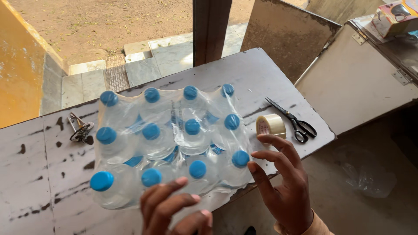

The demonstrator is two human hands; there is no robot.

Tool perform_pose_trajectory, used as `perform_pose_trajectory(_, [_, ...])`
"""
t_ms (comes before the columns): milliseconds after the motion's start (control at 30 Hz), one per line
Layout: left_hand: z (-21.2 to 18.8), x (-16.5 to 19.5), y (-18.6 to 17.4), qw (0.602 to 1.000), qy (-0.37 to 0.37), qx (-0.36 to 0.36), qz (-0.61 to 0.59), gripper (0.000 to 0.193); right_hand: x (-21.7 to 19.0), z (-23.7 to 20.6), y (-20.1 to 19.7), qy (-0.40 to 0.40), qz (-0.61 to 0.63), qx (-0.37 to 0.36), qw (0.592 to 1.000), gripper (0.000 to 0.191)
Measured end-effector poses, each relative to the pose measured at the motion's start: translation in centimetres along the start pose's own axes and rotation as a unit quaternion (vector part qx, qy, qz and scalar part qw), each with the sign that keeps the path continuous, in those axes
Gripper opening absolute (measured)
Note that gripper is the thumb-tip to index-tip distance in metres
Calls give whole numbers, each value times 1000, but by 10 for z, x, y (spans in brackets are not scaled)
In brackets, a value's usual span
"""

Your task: The person wraps clear adhesive tape around a shrink-wrapped pack of water bottles on a table, pulling tape from the roll, pressing it across the pack, and cutting it with scissors. They reposition the pack and add another strip of tape to secure the wrapping.

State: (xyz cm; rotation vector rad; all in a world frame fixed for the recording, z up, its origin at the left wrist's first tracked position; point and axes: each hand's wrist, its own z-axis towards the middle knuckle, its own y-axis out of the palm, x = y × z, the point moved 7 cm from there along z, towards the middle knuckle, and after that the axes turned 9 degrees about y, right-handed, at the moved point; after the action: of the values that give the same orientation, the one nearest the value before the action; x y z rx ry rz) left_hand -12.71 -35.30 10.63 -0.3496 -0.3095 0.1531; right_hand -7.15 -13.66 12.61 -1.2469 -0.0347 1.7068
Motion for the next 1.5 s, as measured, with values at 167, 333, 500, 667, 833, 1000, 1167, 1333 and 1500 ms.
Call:
perform_pose_trajectory(167, [-30,59,103,964,-39,-127,-229,23,74,-37,-41,88,-21,29,995,20])
perform_pose_trajectory(333, [-52,82,196,927,-198,-178,-263,21,145,-69,-90,127,-37,32,991,21])
perform_pose_trajectory(500, [-100,73,290,791,-523,-119,-292,22,203,-80,-134,148,-5,-1,989,19])
perform_pose_trajectory(667, [-114,78,334,798,-543,-43,-255,24,251,-77,-153,168,43,-70,982,13])
perform_pose_trajectory(833, [-107,67,344,844,-519,-31,-133,50,298,-62,-129,293,252,-146,911,14])
perform_pose_trajectory(1000, [-102,32,345,877,-471,-77,-56,62,308,-38,-83,329,252,-190,890,16])
perform_pose_trajectory(1167, [-100,10,362,904,-411,-106,-46,75,275,23,-73,13,28,-106,994,24])
perform_pose_trajectory(1333, [-97,5,388,924,-367,-96,-51,103,254,59,-49,-129,-37,-126,983,36])
perform_pose_trajectory(1500, [-90,5,396,926,-360,-110,-10,90,268,85,-25,-50,18,-234,971,56])
